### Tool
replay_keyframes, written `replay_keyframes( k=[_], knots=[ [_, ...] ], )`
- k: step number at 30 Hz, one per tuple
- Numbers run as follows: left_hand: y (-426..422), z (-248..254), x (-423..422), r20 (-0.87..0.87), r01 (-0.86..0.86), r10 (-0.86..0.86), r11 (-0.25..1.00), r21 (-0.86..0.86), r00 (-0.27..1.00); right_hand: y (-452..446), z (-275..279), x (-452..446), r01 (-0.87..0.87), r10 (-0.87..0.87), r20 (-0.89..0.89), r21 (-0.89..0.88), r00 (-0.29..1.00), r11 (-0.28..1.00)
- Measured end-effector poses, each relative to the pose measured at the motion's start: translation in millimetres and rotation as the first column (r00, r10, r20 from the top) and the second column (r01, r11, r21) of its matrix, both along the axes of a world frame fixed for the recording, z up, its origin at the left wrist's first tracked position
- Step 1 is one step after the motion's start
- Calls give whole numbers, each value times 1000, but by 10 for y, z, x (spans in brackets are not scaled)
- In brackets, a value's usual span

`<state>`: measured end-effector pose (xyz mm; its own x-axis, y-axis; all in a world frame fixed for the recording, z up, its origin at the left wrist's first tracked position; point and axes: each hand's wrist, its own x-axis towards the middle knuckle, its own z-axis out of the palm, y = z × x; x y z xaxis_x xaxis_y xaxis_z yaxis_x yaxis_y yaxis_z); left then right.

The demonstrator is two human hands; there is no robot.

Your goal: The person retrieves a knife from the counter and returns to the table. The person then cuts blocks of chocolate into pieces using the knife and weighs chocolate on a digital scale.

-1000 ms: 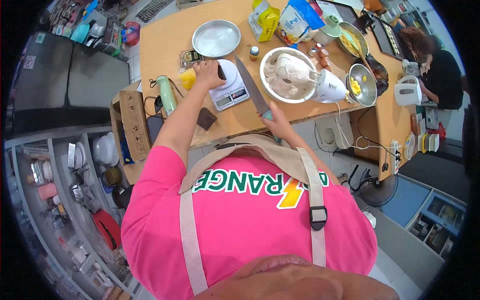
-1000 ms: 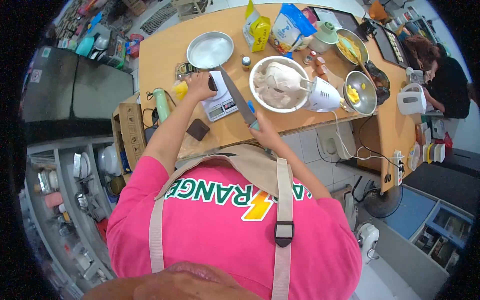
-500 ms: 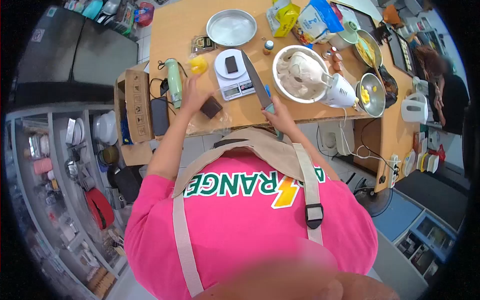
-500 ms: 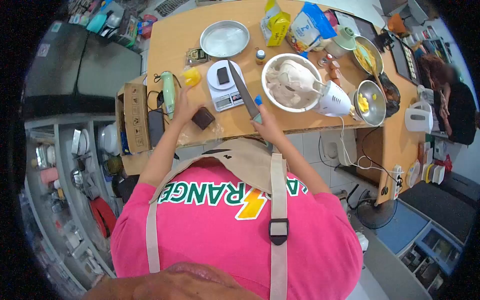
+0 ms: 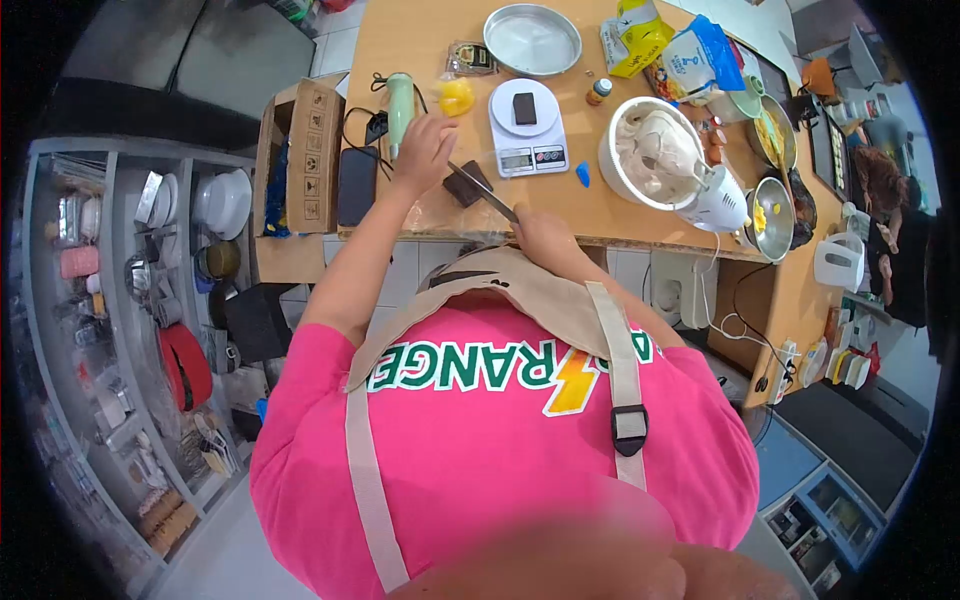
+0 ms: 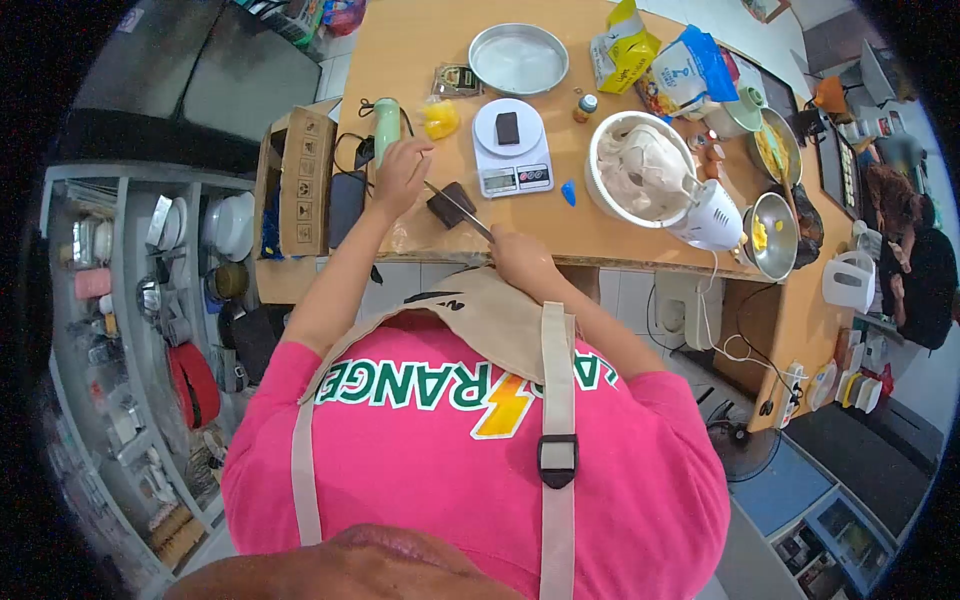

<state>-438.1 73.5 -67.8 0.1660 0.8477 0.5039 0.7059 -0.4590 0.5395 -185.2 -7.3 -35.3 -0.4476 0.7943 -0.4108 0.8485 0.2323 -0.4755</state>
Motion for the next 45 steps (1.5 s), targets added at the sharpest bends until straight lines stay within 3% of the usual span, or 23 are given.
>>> replay_keyframes(
  k=[2,4,8,17,25,38,45],
  knots=[
    [187,-29,78,-45,100,-100,995,4,994,-28,-35,-64,-6,6,-4,42,1000,999],
    [324,-76,173,-124,214,-229,969,-125,965,-93,-49,-139,-14,14,-3,60,1000,998],
    [448,-279,301,-149,347,-359,932,-103,921,-186,-201,-215,-63,61,20,148,998,987],
    [430,-531,354,-254,370,-380,925,-88,889,-275,-201,-348,-28,4,157,147,988,989],
    [417,-642,347,-192,277,-305,947,-161,933,-311,-325,-358,-36,5,207,146,978,989],
    [389,-646,326,-102,267,-288,946,-183,952,-278,-576,-334,-8,4,161,25,987,1000],
    [409,-766,272,32,278,-278,936,-216,960,-224,-645,-324,-27,29,166,-15,986,1000]
  ],
)
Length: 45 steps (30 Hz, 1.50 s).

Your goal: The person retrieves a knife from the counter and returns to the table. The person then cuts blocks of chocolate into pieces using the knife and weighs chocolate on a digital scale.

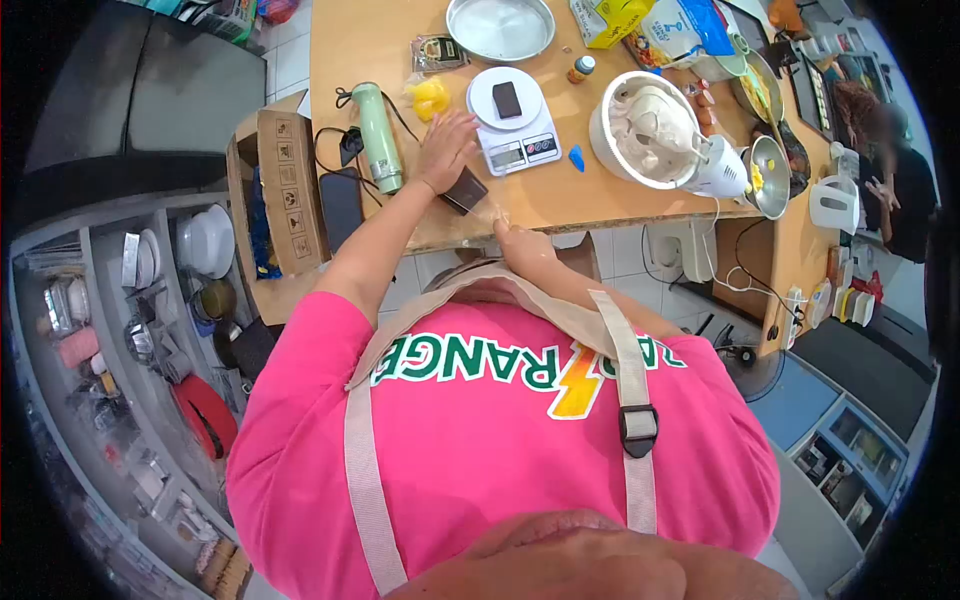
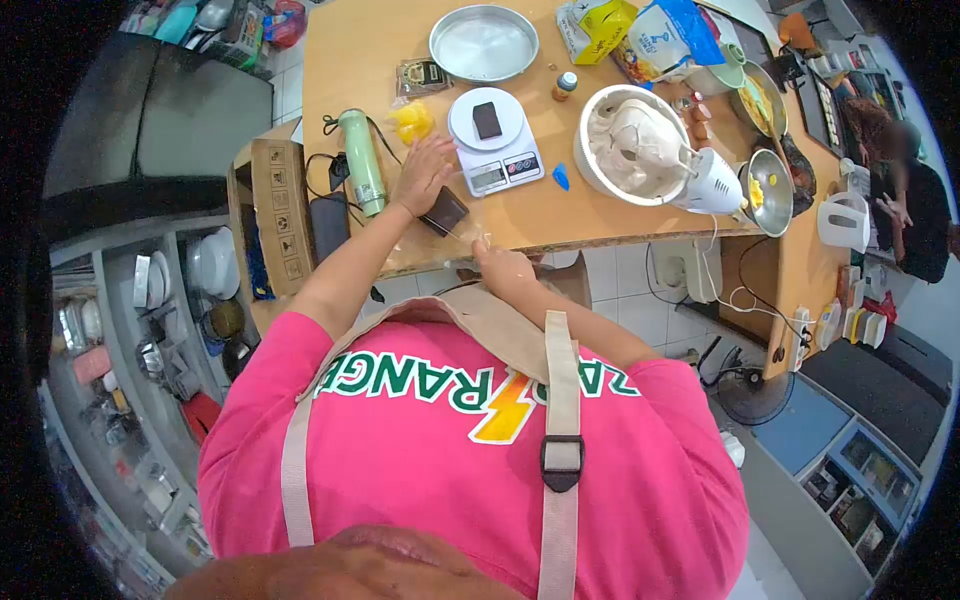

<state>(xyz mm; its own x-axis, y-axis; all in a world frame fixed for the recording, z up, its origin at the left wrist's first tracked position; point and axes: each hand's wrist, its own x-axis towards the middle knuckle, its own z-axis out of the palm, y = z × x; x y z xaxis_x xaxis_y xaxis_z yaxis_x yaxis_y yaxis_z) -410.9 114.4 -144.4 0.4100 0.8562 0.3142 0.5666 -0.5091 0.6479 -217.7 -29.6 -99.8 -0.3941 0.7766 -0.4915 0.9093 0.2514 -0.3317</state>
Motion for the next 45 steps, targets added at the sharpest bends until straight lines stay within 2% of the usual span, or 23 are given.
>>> replay_keyframes(
  k=[11,14,16,20,22,24,25,27,28,31,35,37,41,43,44,45],
  knots=[
    [32,-154,-82,176,31,-17,997,-77,984,84,-56,-17,-38,39,22,-58,999,998],
    [31,-174,-111,167,-34,42,998,-49,985,99,-88,-10,-44,46,26,-68,999,997],
    [140,70,-104,208,-58,41,995,75,977,182,-33,3,-50,51,15,-26,999,998],
    [-65,441,-169,198,-163,149,985,55,969,151,-76,18,-43,44,-39,31,998,999],
    [-422,414,-190,186,-273,304,947,-171,934,192,-72,10,-40,40,-17,8,999,999],
    [-878,402,-143,77,-350,393,879,-323,916,224,-80,19,-29,30,8,-20,1000,999],
    [-1020,306,-111,76,-354,397,877,-323,915,222,-96,26,-16,16,-26,-16,1000,1000],
    [-1232,108,-43,91,-400,422,896,-192,902,220,-109,47,-8,7,-60,-14,998,1000],
    [-1287,46,-19,19,-440,449,883,-167,893,223,-109,68,-26,25,-115,-8,993,1000],
    [-1343,-72,-11,114,-493,519,847,-199,847,218,-61,89,-59,54,-210,-20,976,998],
    [-1366,-9,-99,82,-467,487,864,-186,869,243,-8,99,-85,62,-306,-64,950,994],
    [-1371,40,-97,127,-482,522,840,-251,844,250,84,97,-76,50,-314,-71,948,995],
    [-1303,120,-89,175,-455,482,873,-176,858,236,322,220,-54,29,-342,-66,939,996],
    [-1186,95,-118,351,-552,627,779,-299,695,216,480,345,-34,4,-318,-89,948,995],
    [-1108,87,-190,266,-590,641,768,-250,720,207,539,425,-20,-15,-291,-117,957,993],
    [-1023,143,-160,270,-586,635,772,-245,724,188,577,508,-14,-19,-291,-111,956,994]
  ],
)
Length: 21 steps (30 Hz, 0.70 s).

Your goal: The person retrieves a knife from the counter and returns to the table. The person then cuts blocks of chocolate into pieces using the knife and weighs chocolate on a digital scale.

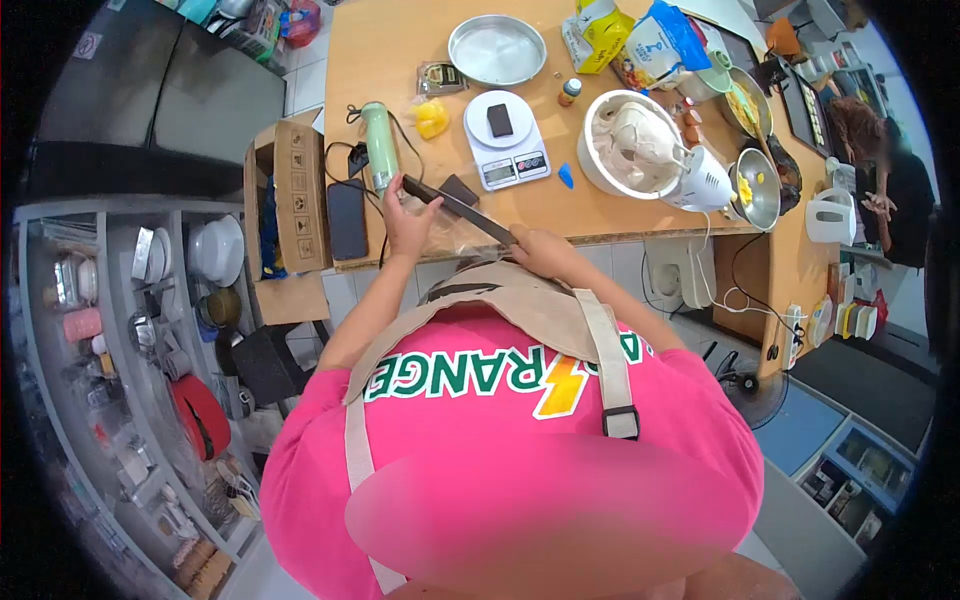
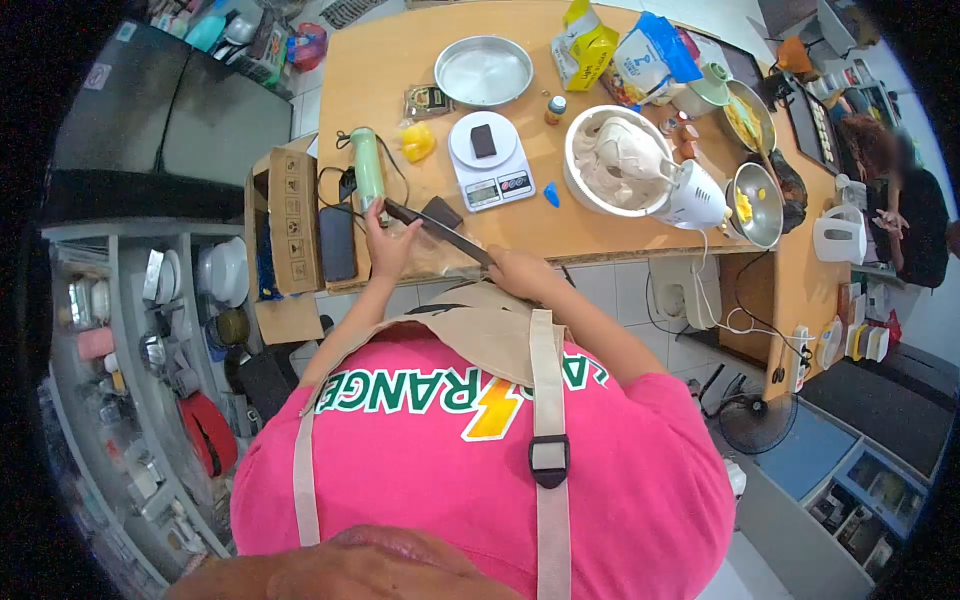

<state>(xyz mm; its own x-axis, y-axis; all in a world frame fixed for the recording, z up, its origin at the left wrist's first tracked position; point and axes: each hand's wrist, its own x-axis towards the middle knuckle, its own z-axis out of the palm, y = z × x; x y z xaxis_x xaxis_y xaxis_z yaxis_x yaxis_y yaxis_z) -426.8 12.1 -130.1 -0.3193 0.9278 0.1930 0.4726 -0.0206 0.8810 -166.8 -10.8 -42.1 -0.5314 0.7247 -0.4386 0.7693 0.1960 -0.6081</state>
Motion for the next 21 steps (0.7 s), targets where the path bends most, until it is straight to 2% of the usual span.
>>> replay_keyframes(
  k=[2,3,5,7,9,14,16,17,18,20,21],
  knots=[
    [191,234,58,-23,136,-135,990,37,991,-50,55,176,60,-59,18,-38,998,997],
    [337,320,113,-164,174,-169,985,14,972,-69,53,268,64,-63,17,-34,998,997],
    [677,334,280,-155,238,-236,971,-6,959,-100,30,424,6,-6,31,-2,999,1000],
    [1017,353,457,-143,305,-306,952,-26,941,-159,120,518,31,-31,29,-7,999,999],
    [1316,357,648,-278,381,-420,906,-184,864,-173,159,612,60,-59,32,-14,998,998],
    [1774,213,972,-360,448,-521,852,-269,774,-142,200,745,96,-85,126,-90,988,991],
    [1793,317,1045,-347,445,-573,809,-383,742,-140,240,779,113,-104,113,-84,988,990],
    [1743,356,1055,-446,382,-552,824,-418,704,-137,243,796,115,-107,100,-74,989,991],
    [1699,352,1042,-446,382,-555,822,-422,702,-133,225,817,116,-108,97,-78,989,990],
    [1619,359,928,-523,362,-422,906,-218,740,-123,181,838,96,-95,22,-41,995,995],
    [1557,361,831,-472,391,-412,909,-148,779,-115,180,824,90,-89,18,-47,996,995]
  ],
)
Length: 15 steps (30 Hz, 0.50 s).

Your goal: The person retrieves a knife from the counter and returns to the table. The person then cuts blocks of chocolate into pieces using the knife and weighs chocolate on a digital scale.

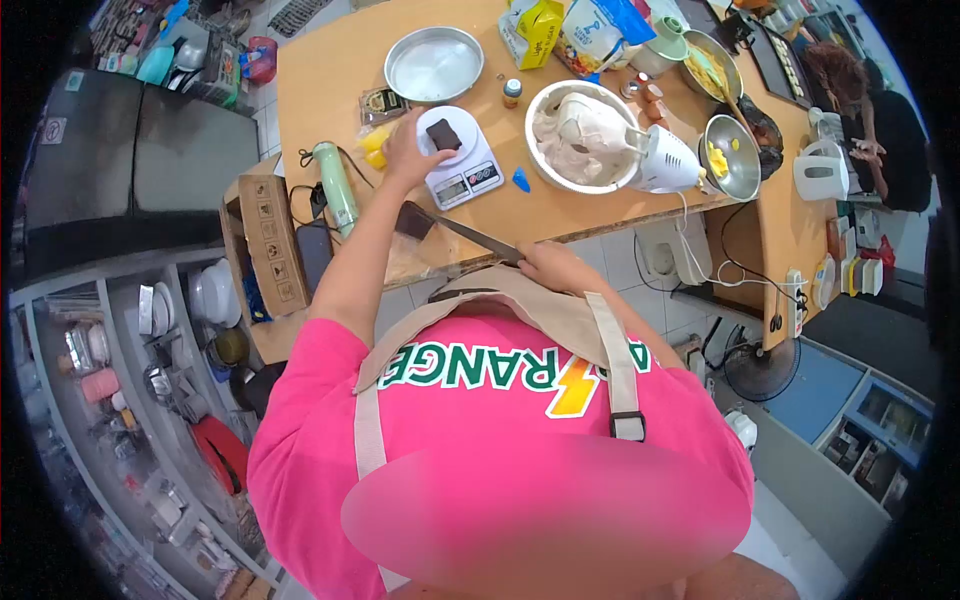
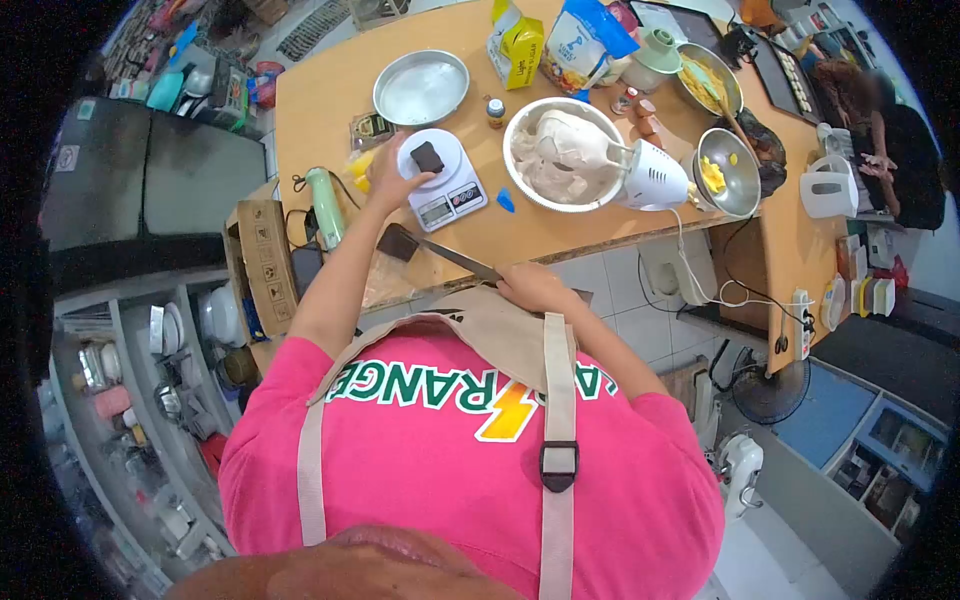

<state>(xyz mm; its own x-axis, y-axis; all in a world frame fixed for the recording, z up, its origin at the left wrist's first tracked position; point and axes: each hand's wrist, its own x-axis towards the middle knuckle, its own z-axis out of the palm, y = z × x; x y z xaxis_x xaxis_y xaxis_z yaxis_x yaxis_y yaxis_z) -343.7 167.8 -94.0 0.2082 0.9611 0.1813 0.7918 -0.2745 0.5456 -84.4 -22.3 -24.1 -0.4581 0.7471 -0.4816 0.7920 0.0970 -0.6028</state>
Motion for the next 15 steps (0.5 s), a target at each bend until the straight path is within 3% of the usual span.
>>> replay_keyframes(
  k=[1,3,5,8,15],
  knots=[
    [-73,-113,-139,-4,-9,9,1000,-6,1000,14,13,-26,0,1,19,-7,1000,1000],
    [-287,-309,-396,215,-103,84,992,78,973,42,-29,-75,-18,18,35,-16,999,1000],
    [-607,-202,-593,204,-140,115,983,115,972,52,-147,-139,-34,33,4,93,999,995],
    [-922,-193,-870,161,-208,183,965,159,970,86,-119,-348,-29,26,24,116,999,993],
    [-1254,-65,-981,196,-74,41,984,165,980,92,-129,-807,-74,49,143,172,989,982]
  ],
)
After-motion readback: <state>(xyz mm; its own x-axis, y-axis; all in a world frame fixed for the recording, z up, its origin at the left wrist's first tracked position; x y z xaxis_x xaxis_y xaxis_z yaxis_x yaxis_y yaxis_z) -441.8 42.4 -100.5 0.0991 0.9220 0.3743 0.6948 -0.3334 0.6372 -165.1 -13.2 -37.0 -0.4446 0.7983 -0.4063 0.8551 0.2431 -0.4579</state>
